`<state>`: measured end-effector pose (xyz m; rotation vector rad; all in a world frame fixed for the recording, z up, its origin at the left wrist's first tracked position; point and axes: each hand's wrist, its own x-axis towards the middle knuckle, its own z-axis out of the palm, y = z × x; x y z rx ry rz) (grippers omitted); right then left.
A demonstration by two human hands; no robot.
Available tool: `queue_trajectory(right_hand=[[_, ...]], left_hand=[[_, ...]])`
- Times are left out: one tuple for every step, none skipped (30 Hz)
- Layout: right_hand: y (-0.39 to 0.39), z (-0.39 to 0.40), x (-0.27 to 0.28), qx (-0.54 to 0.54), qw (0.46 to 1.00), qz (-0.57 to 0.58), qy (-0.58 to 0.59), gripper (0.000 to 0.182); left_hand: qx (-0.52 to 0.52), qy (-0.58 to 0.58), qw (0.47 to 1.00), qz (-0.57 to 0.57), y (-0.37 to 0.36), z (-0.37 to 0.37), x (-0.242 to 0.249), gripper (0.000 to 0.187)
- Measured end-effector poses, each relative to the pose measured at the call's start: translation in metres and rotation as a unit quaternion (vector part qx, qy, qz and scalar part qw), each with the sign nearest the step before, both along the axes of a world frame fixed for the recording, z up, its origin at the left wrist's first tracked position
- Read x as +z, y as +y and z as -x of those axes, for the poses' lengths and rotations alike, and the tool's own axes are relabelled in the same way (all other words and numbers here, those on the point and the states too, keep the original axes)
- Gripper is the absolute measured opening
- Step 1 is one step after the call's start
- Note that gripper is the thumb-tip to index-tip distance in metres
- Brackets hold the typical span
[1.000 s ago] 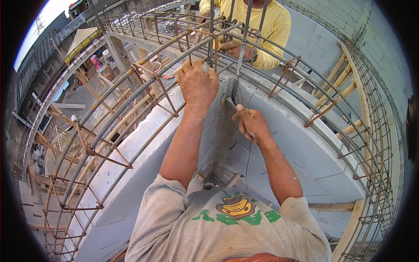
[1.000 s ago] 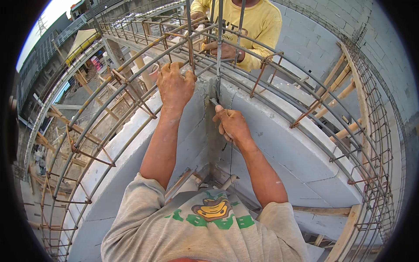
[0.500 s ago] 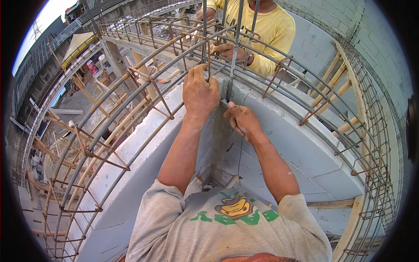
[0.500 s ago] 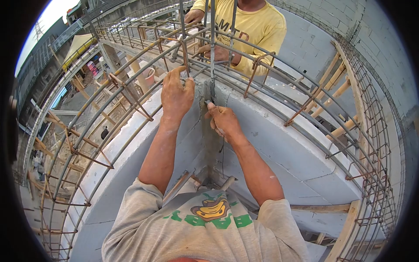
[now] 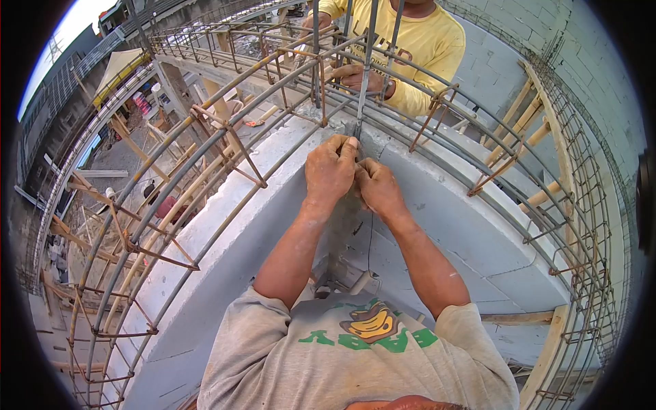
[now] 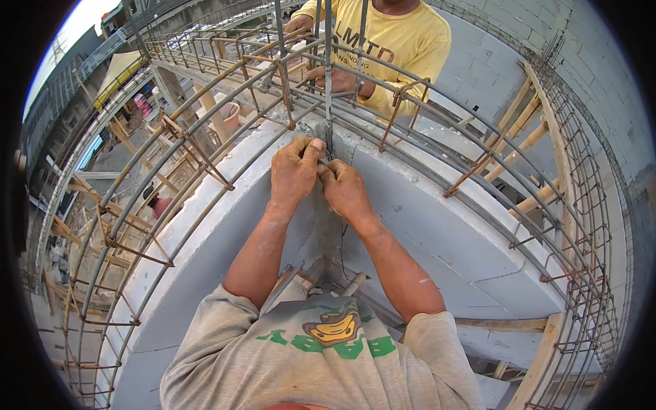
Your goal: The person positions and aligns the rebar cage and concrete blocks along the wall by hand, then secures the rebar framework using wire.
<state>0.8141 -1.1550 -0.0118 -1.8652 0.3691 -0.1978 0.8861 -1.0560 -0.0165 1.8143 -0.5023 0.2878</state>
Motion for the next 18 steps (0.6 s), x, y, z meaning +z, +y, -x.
queue_trajectory(right_hand=[[0.003, 0.003, 0.0, -0.021, 0.999, 0.031, -0.034, 0.025], [0.003, 0.006, -0.004, -0.027, 0.994, 0.075, -0.081, 0.023], [0.003, 0.01, -0.009, -0.033, 0.984, 0.117, -0.128, 0.021], [0.003, 0.012, -0.011, -0.039, 0.971, 0.158, -0.173, 0.02], [0.002, 0.014, -0.01, -0.038, 0.973, 0.163, -0.161, 0.019], [0.003, 0.017, -0.003, -0.037, 0.974, 0.167, -0.15, 0.019], [0.004, 0.018, 0.0, -0.036, 0.975, 0.171, -0.14, 0.018], [0.002, 0.018, -0.002, -0.042, 0.97, 0.194, -0.139, 0.019], [-0.002, 0.016, -0.005, -0.049, 0.964, 0.219, -0.14, 0.02], [-0.005, 0.014, -0.008, -0.058, 0.958, 0.245, -0.139, 0.021], [-0.006, 0.011, -0.01, -0.061, 0.956, 0.253, -0.138, 0.022], [-0.008, 0.009, -0.011, -0.065, 0.953, 0.262, -0.136, 0.022], [-0.01, 0.006, -0.013, -0.068, 0.951, 0.27, -0.133, 0.023], [-0.012, 0.002, -0.016, -0.068, 0.953, 0.262, -0.136, 0.023], [-0.014, -0.004, -0.019, -0.067, 0.955, 0.252, -0.138, 0.022], [-0.015, -0.009, -0.02, -0.067, 0.957, 0.242, -0.143, 0.022], [-0.015, -0.014, -0.018, -0.067, 0.964, 0.223, -0.13, 0.023], [-0.015, -0.018, -0.014, -0.068, 0.97, 0.204, -0.118, 0.023]], left_hand=[[-0.002, 0.03, 1.0, -0.005, -0.001, -0.005, 0.0, 0.028], [-0.003, 0.049, 0.999, 0.016, -0.002, -0.007, 0.0, 0.029], [-0.005, 0.068, 0.997, 0.036, -0.004, -0.008, 0.002, 0.03], [-0.005, 0.088, 0.995, 0.055, -0.006, -0.008, 0.002, 0.032], [-0.013, 0.097, 0.993, 0.062, -0.008, -0.009, 0.002, 0.032], [-0.02, 0.106, 0.992, 0.068, -0.011, -0.01, 0.002, 0.032], [-0.028, 0.114, 0.99, 0.074, -0.012, -0.01, 0.003, 0.032], [-0.035, 0.13, 0.99, 0.049, -0.011, -0.01, 0.006, 0.031], [-0.033, 0.14, 0.987, 0.071, -0.013, -0.009, 0.006, 0.031], [-0.033, 0.15, 0.984, 0.094, -0.016, -0.007, 0.005, 0.032], [-0.035, 0.161, 0.979, 0.116, -0.019, -0.006, 0.004, 0.033], [-0.02, 0.124, 0.987, 0.096, -0.021, -0.009, 0.0, 0.035], [-0.003, 0.087, 0.993, 0.075, -0.022, -0.012, -0.007, 0.038], [0.014, 0.05, 0.997, 0.053, -0.023, -0.014, -0.012, 0.041], [0.004, 0.056, 0.997, 0.059, -0.022, -0.01, -0.008, 0.042], [-0.005, 0.061, 0.996, 0.063, -0.019, -0.005, 0.001, 0.044], [-0.014, 0.065, 0.995, 0.068, -0.018, -0.003, 0.006, 0.045], [-0.016, 0.067, 0.996, 0.062, -0.018, -0.005, 0.006, 0.047]])
